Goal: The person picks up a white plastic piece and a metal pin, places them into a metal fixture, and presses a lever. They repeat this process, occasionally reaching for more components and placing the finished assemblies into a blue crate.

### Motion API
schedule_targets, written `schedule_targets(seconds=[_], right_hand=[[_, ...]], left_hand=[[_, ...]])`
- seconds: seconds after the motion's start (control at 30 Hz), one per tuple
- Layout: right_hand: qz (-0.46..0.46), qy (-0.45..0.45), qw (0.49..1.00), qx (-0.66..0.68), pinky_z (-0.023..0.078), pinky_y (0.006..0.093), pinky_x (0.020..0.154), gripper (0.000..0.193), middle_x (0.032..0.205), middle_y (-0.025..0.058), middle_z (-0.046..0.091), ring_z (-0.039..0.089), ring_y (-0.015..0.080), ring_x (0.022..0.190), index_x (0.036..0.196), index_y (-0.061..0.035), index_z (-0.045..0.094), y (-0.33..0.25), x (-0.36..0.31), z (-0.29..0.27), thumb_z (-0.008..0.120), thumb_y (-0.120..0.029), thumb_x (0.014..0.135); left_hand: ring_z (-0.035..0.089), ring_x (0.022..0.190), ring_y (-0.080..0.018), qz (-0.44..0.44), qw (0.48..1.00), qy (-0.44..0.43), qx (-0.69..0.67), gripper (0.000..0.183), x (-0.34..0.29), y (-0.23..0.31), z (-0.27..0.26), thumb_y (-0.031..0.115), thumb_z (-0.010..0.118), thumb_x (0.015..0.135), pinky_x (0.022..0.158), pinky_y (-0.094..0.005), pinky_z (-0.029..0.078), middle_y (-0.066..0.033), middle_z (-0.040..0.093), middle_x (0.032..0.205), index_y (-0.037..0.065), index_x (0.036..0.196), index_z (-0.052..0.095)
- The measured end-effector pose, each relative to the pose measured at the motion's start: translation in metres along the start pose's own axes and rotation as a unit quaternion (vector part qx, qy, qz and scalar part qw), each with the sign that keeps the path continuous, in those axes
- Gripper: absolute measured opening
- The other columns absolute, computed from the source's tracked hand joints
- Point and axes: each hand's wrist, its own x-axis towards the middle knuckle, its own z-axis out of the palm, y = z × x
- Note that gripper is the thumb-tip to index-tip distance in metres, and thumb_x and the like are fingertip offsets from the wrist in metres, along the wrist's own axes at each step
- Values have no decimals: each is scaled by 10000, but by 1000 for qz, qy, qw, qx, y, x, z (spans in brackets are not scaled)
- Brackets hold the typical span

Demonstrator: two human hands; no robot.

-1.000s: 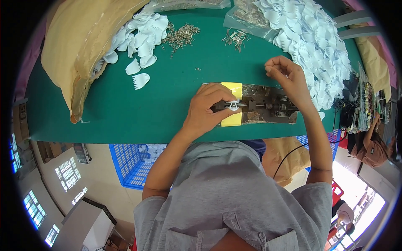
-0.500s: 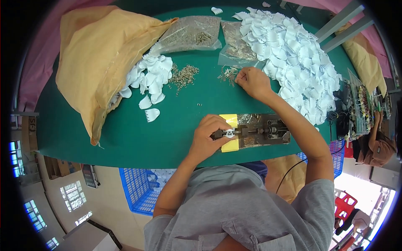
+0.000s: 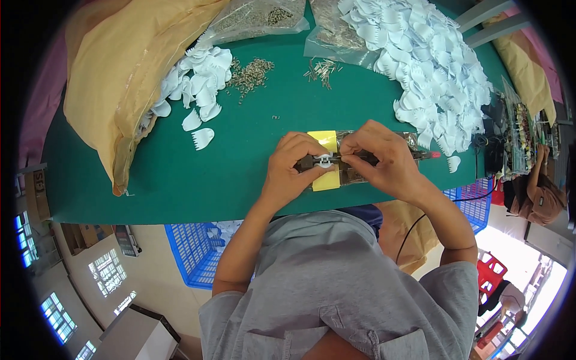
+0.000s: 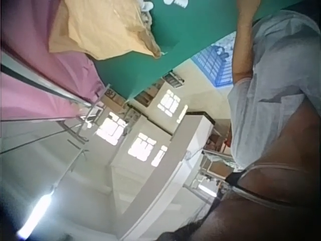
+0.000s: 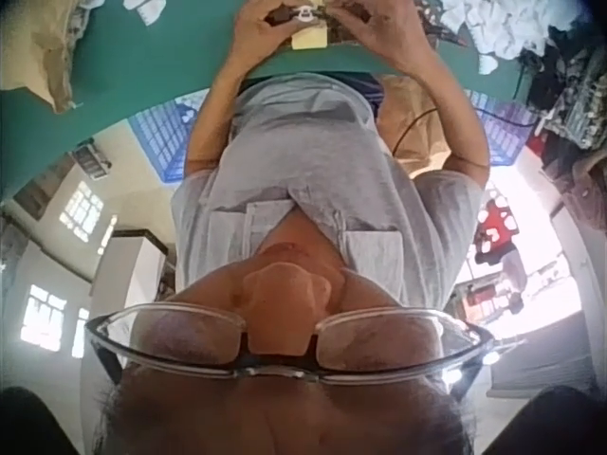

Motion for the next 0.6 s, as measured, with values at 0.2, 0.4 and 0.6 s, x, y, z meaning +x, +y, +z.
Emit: schedule_targets(seconds=[0.2,0.4,0.6], right_hand=[[-59,-20,997,-53,501,392,742,172,858,61,657,605,283,858,964,-64,676,3,1,10,767,-15,826],[-34,-25,996,-79,520,411,762,187,904,78,678,614,298,881,984,-63,684,-1,-4,11,781,-40,825],[120,216,965,-87,534,275,820,192,1058,72,741,676,134,908,1126,-1,729,18,-46,-39,752,14,936]], left_hand=[[647,1034,-240,-3,1000,7,-10,260,-2,1,4,105,898,752,915,-370,507,-52,724,990,59,941,725],[643,1037,-239,-3,1000,2,-4,264,-3,3,3,118,901,751,928,-370,497,-47,724,993,67,948,732],[669,1005,-216,4,1000,12,14,277,-8,-2,2,26,901,743,968,-363,511,-50,736,995,64,974,754]])
